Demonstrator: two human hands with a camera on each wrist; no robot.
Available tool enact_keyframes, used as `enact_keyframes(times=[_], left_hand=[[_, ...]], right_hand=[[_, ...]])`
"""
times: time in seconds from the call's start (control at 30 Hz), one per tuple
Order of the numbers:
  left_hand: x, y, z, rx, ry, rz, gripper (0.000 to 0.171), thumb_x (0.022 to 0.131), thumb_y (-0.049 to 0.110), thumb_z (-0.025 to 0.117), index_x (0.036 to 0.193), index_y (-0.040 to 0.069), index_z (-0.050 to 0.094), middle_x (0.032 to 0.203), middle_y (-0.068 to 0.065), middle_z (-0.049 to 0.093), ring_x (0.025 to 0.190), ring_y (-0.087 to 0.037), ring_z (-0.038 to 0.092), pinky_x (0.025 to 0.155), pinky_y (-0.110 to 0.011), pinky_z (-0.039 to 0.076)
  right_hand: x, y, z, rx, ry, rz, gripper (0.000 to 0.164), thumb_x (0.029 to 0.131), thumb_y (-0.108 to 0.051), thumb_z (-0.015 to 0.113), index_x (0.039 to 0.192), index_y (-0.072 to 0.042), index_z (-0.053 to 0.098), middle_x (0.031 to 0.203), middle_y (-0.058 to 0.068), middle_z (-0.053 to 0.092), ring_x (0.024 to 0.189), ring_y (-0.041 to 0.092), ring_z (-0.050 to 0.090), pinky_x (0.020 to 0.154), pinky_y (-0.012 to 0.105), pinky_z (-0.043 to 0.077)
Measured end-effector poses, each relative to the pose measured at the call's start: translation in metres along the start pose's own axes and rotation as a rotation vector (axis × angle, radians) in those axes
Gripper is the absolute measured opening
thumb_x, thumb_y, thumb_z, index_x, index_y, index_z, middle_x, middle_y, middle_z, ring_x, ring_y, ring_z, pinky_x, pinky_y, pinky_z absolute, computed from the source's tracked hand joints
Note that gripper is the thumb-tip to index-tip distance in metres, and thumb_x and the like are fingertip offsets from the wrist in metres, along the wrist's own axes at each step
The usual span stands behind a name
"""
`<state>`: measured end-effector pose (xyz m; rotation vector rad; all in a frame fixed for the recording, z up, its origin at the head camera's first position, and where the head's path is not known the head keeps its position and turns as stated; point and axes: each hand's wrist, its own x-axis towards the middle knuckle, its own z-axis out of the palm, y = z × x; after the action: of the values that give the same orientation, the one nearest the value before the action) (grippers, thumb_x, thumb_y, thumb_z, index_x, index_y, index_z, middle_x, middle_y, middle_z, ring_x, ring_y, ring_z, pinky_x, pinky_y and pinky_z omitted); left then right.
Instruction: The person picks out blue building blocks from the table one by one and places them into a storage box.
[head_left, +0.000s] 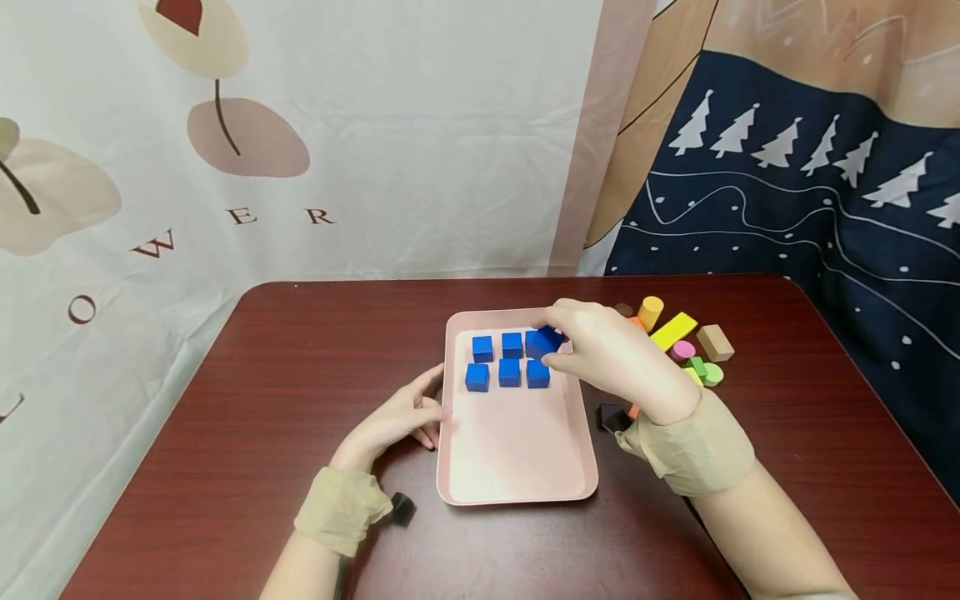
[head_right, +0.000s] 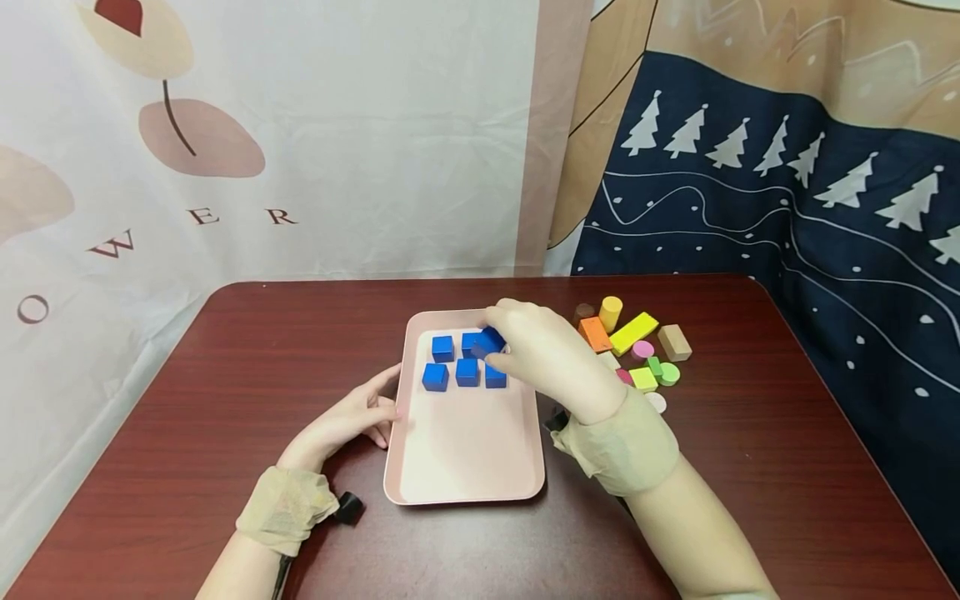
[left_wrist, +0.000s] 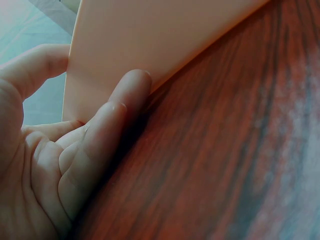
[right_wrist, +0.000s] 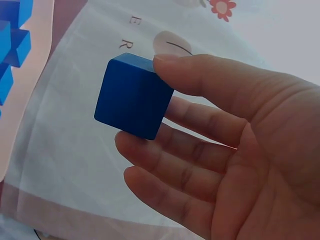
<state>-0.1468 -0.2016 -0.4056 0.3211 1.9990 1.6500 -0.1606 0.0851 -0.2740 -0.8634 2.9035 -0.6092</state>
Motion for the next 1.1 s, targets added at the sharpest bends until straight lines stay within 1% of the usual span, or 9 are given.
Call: enact_keyframes(times=[0.2, 0.27, 0.43, 0.47, 0.67, 0.77, 0.9, 1.0, 1.1], left_hand=[[0.001, -0.001, -0.001, 0.006, 0.004, 0.0, 0.074, 0.087, 0.004, 0.057, 0.146, 0.012, 0.013, 0.075, -0.022, 0.061, 0.057, -0.038, 0.057, 0.054, -0.042, 0.054], [0.003, -0.008, -0.002, -0.002, 0.005, -0.006, 0.074, 0.088, 0.004, 0.057, 0.146, 0.012, 0.012, 0.075, -0.022, 0.061, 0.057, -0.037, 0.058, 0.053, -0.042, 0.054], [0.01, -0.025, -0.006, -0.029, 0.014, -0.013, 0.074, 0.089, 0.007, 0.057, 0.146, 0.018, 0.012, 0.075, -0.02, 0.061, 0.054, -0.031, 0.059, 0.051, -0.038, 0.054], [0.01, -0.026, -0.006, -0.03, 0.015, -0.009, 0.074, 0.089, 0.007, 0.057, 0.146, 0.019, 0.013, 0.075, -0.019, 0.061, 0.054, -0.03, 0.059, 0.05, -0.037, 0.053], [0.01, -0.026, -0.005, -0.02, 0.023, -0.002, 0.074, 0.088, 0.01, 0.059, 0.146, 0.02, 0.014, 0.072, -0.016, 0.061, 0.052, -0.025, 0.058, 0.049, -0.034, 0.053], [0.01, -0.026, -0.004, -0.018, 0.028, -0.005, 0.074, 0.087, 0.011, 0.059, 0.145, 0.02, 0.014, 0.072, -0.017, 0.061, 0.052, -0.024, 0.058, 0.049, -0.033, 0.053], [0.01, -0.026, -0.004, -0.019, 0.032, -0.006, 0.075, 0.087, 0.01, 0.059, 0.146, 0.019, 0.014, 0.072, -0.017, 0.061, 0.052, -0.023, 0.058, 0.049, -0.033, 0.053], [0.01, -0.026, -0.004, -0.019, 0.031, 0.002, 0.074, 0.087, 0.01, 0.059, 0.146, 0.019, 0.014, 0.072, -0.017, 0.061, 0.051, -0.023, 0.058, 0.049, -0.033, 0.053], [0.01, -0.026, -0.004, -0.02, 0.029, 0.008, 0.074, 0.087, 0.009, 0.059, 0.146, 0.019, 0.014, 0.072, -0.017, 0.061, 0.051, -0.023, 0.058, 0.049, -0.033, 0.053]], right_hand=[[0.007, -0.005, 0.007, 0.017, -0.034, 0.008, 0.041, 0.078, -0.017, 0.075, 0.114, -0.009, 0.059, 0.101, 0.005, 0.059, 0.086, 0.019, 0.055, 0.077, 0.033, 0.052], [0.009, -0.006, 0.011, 0.015, -0.045, 0.003, 0.041, 0.078, -0.017, 0.075, 0.115, -0.008, 0.059, 0.104, 0.006, 0.059, 0.088, 0.02, 0.055, 0.079, 0.033, 0.052], [0.013, -0.007, 0.017, 0.021, -0.053, -0.017, 0.041, 0.078, -0.015, 0.074, 0.115, -0.007, 0.059, 0.108, 0.006, 0.059, 0.091, 0.019, 0.056, 0.079, 0.033, 0.051], [0.013, -0.007, 0.018, 0.022, -0.052, -0.022, 0.041, 0.078, -0.015, 0.074, 0.115, -0.007, 0.058, 0.109, 0.007, 0.059, 0.093, 0.019, 0.055, 0.08, 0.033, 0.051], [0.014, -0.007, 0.026, 0.014, -0.039, -0.052, 0.041, 0.077, -0.016, 0.075, 0.114, -0.008, 0.059, 0.11, 0.007, 0.058, 0.1, 0.021, 0.052, 0.08, 0.033, 0.051], [0.015, -0.005, 0.032, 0.016, -0.036, -0.085, 0.04, 0.077, -0.016, 0.075, 0.113, -0.007, 0.06, 0.107, 0.007, 0.059, 0.097, 0.02, 0.053, 0.078, 0.032, 0.052], [0.018, -0.004, 0.039, 0.011, -0.029, -0.122, 0.038, 0.077, -0.017, 0.075, 0.111, -0.006, 0.061, 0.102, 0.006, 0.061, 0.086, 0.016, 0.057, 0.077, 0.029, 0.052], [0.019, -0.004, 0.043, 0.019, -0.036, -0.12, 0.039, 0.077, -0.017, 0.076, 0.111, -0.006, 0.061, 0.103, 0.006, 0.061, 0.086, 0.016, 0.056, 0.078, 0.029, 0.052], [0.021, -0.004, 0.047, 0.036, -0.045, -0.118, 0.04, 0.076, -0.017, 0.076, 0.112, -0.006, 0.061, 0.104, 0.006, 0.061, 0.089, 0.016, 0.056, 0.08, 0.031, 0.051]])
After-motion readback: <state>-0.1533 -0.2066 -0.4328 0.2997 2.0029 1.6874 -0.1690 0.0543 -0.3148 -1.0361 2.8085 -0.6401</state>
